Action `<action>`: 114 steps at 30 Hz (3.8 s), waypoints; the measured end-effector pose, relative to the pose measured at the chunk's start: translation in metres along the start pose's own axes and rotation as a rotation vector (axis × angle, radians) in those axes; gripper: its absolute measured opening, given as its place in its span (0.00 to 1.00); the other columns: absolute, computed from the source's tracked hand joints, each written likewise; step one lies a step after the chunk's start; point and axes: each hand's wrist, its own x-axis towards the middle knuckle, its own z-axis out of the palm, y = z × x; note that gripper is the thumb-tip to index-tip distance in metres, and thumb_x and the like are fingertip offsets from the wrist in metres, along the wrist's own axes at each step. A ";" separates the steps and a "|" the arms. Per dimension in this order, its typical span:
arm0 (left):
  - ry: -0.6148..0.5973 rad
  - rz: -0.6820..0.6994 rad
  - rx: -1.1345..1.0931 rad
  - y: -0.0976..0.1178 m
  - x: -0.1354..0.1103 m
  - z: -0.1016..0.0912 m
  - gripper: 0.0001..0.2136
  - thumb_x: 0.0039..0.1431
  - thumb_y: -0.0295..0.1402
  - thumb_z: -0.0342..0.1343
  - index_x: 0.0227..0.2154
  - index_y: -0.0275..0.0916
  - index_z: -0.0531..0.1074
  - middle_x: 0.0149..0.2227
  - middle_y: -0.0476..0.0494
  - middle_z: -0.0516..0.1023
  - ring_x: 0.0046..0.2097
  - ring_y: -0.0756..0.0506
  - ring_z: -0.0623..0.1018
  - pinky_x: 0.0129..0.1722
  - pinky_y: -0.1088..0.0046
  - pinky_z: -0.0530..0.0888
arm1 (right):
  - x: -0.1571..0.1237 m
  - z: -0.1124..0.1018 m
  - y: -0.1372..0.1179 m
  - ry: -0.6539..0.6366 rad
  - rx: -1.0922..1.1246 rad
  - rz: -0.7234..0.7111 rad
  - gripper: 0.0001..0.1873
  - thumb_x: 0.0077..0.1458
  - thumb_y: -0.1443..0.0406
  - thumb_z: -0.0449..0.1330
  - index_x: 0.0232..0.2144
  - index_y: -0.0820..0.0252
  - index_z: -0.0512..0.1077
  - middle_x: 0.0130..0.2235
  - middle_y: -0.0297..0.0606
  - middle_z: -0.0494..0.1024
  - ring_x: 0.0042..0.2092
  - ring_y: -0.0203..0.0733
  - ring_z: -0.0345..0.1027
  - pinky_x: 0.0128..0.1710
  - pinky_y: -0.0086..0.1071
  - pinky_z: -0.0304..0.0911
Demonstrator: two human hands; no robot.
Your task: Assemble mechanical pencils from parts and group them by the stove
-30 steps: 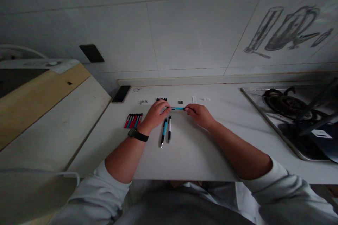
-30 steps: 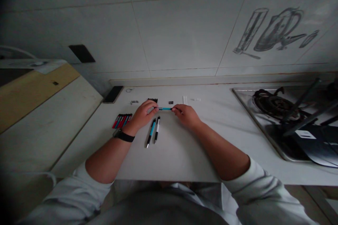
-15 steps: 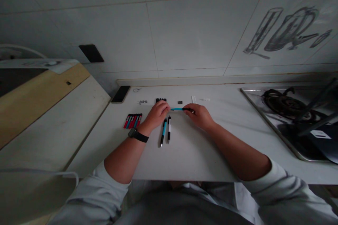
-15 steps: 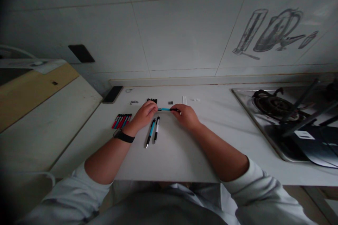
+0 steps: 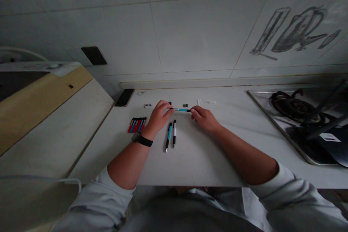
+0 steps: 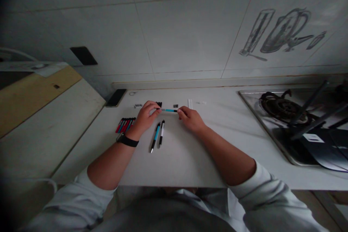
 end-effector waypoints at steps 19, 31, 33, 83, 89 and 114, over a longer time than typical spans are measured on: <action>0.002 -0.014 0.035 -0.001 0.000 0.000 0.03 0.68 0.33 0.59 0.40 0.41 0.77 0.42 0.43 0.77 0.48 0.43 0.78 0.52 0.62 0.76 | 0.001 0.003 0.002 -0.027 -0.026 -0.052 0.16 0.67 0.55 0.51 0.39 0.56 0.73 0.35 0.39 0.80 0.33 0.40 0.70 0.38 0.34 0.63; -0.013 -0.003 0.019 -0.005 -0.001 0.001 0.02 0.68 0.32 0.61 0.40 0.41 0.78 0.42 0.44 0.77 0.48 0.43 0.78 0.52 0.62 0.75 | 0.001 0.004 0.005 0.016 -0.030 -0.047 0.12 0.61 0.57 0.60 0.44 0.56 0.72 0.38 0.38 0.80 0.34 0.40 0.70 0.36 0.33 0.63; -0.017 -0.005 0.015 -0.004 -0.001 0.001 0.02 0.67 0.32 0.61 0.40 0.42 0.78 0.42 0.44 0.77 0.48 0.43 0.78 0.52 0.62 0.75 | 0.002 0.005 0.007 0.018 -0.007 -0.059 0.14 0.63 0.57 0.59 0.48 0.56 0.72 0.40 0.39 0.81 0.35 0.40 0.71 0.38 0.33 0.65; 0.003 -0.275 -0.121 -0.010 -0.002 0.006 0.09 0.62 0.27 0.60 0.45 0.39 0.76 0.48 0.42 0.82 0.48 0.45 0.81 0.55 0.63 0.76 | -0.005 -0.009 -0.017 -0.042 -0.636 0.169 0.09 0.62 0.63 0.56 0.41 0.56 0.76 0.44 0.44 0.81 0.38 0.42 0.70 0.34 0.32 0.53; 0.114 -0.324 -0.214 -0.011 0.007 -0.015 0.11 0.59 0.30 0.62 0.44 0.40 0.73 0.45 0.44 0.80 0.46 0.46 0.80 0.51 0.66 0.77 | -0.005 -0.009 -0.018 -0.015 -0.593 0.144 0.09 0.61 0.63 0.56 0.41 0.56 0.75 0.44 0.43 0.81 0.38 0.42 0.70 0.34 0.32 0.53; -0.421 -0.522 0.524 -0.055 -0.012 -0.079 0.04 0.49 0.35 0.66 0.30 0.46 0.83 0.32 0.42 0.85 0.32 0.41 0.80 0.36 0.66 0.72 | -0.004 -0.005 -0.012 -0.014 -0.557 0.058 0.09 0.61 0.63 0.56 0.40 0.56 0.76 0.42 0.43 0.81 0.37 0.42 0.70 0.34 0.32 0.54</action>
